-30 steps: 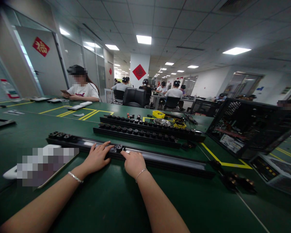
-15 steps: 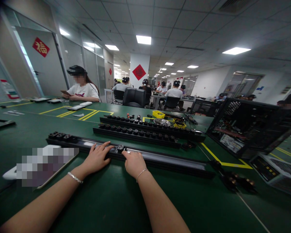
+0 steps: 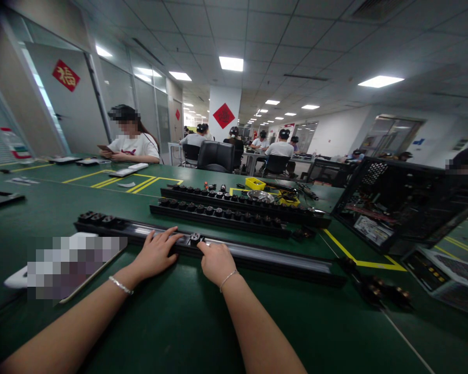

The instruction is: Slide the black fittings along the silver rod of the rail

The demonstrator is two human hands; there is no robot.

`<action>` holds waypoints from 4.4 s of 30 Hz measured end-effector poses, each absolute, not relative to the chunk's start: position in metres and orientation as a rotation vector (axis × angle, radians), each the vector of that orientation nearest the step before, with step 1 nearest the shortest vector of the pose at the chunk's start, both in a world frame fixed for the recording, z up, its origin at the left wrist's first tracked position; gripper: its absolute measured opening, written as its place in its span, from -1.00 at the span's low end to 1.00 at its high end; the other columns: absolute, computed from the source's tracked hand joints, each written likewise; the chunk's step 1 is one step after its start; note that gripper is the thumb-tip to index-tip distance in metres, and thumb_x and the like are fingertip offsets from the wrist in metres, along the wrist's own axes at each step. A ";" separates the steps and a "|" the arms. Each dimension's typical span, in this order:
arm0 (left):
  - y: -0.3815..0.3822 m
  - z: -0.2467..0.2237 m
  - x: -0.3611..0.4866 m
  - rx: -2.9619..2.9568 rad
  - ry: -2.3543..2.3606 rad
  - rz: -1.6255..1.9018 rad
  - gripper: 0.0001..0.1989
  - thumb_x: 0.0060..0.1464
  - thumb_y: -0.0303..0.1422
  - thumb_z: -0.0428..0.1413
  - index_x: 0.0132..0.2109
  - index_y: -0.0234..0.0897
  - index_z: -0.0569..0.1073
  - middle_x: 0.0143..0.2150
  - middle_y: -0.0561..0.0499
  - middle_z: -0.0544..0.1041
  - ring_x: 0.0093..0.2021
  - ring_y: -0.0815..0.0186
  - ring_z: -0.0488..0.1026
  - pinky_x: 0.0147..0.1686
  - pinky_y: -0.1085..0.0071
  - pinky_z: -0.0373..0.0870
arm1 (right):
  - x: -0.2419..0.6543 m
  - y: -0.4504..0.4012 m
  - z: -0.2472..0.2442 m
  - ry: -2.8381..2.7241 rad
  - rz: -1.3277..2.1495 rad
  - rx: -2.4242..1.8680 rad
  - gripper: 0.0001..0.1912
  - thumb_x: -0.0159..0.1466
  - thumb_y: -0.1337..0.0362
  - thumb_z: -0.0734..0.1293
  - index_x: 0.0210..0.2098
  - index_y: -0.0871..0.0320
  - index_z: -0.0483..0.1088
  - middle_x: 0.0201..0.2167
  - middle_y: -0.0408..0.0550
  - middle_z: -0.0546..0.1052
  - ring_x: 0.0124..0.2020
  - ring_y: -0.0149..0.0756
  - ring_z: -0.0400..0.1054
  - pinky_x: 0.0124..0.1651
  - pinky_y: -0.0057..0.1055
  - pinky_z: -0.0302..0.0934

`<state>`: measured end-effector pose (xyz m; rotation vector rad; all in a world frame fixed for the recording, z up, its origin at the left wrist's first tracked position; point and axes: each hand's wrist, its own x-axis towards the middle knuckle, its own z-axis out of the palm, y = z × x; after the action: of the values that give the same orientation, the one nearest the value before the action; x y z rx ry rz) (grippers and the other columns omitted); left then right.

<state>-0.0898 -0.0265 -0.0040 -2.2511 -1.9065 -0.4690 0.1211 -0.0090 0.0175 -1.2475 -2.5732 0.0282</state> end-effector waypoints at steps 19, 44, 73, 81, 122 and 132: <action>-0.026 -0.004 -0.091 -2.274 -1.900 -0.481 -0.46 -0.05 -0.32 0.00 0.14 -0.12 0.25 0.27 -0.11 0.18 0.21 0.07 0.17 0.21 -0.07 -0.21 | 0.132 -0.010 0.027 -2.623 0.066 -1.273 -0.59 0.20 0.27 0.17 0.05 0.04 0.28 -0.12 -0.05 0.50 -0.10 -0.27 0.34 -0.01 -0.34 0.08; -0.027 -0.003 -0.090 -2.263 -1.915 -0.490 -0.46 -0.06 -0.31 0.00 0.13 -0.12 0.27 0.28 -0.10 0.17 0.21 0.07 0.17 0.22 -0.05 -0.21 | 0.143 -0.007 0.031 -2.632 0.092 -1.274 -0.59 0.20 0.24 0.18 0.05 -0.01 0.31 -0.09 -0.10 0.50 -0.07 -0.29 0.34 -0.01 -0.36 0.11; -0.026 -0.005 -0.091 -2.255 -1.882 -0.467 -0.47 -0.04 -0.31 -0.01 0.14 -0.13 0.26 0.28 -0.10 0.17 0.21 0.09 0.17 0.21 -0.06 -0.17 | 0.151 -0.002 0.027 -2.582 0.162 -1.193 -0.64 0.16 0.26 0.22 -0.04 0.06 0.34 -0.10 -0.07 0.49 -0.12 -0.29 0.36 -0.03 -0.41 0.13; -0.027 -0.004 -0.091 -2.261 -1.888 -0.482 -0.48 -0.05 -0.32 0.00 0.13 -0.14 0.27 0.28 -0.10 0.18 0.21 0.09 0.17 0.21 -0.06 -0.18 | 0.150 -0.002 0.028 -2.548 0.191 -1.210 -0.68 0.17 0.29 0.20 -0.08 0.08 0.37 -0.14 -0.08 0.51 -0.14 -0.31 0.36 -0.05 -0.45 0.13; -0.026 -0.004 -0.092 -2.271 -1.906 -0.461 -0.47 -0.05 -0.30 0.01 0.13 -0.12 0.27 0.28 -0.09 0.17 0.22 0.10 0.16 0.22 -0.04 -0.19 | 0.170 -0.012 0.013 -2.490 0.083 -1.271 -0.59 0.16 0.39 0.18 0.00 0.08 0.35 -0.17 -0.07 0.51 -0.11 -0.29 0.33 0.05 -0.34 0.07; -0.027 -0.002 -0.092 -2.281 -1.908 -0.460 -0.48 -0.04 -0.30 0.00 0.13 -0.13 0.27 0.29 -0.10 0.16 0.22 0.08 0.16 0.22 -0.05 -0.19 | 0.170 -0.015 0.020 -2.519 0.117 -1.311 -0.59 0.18 0.37 0.16 0.01 0.09 0.34 -0.15 -0.05 0.51 -0.09 -0.30 0.32 0.06 -0.35 0.05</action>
<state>-0.0925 -0.0266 -0.0024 -2.2812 -1.9079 -0.4599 0.1702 -0.0150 0.0201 -1.3105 -2.5186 0.1173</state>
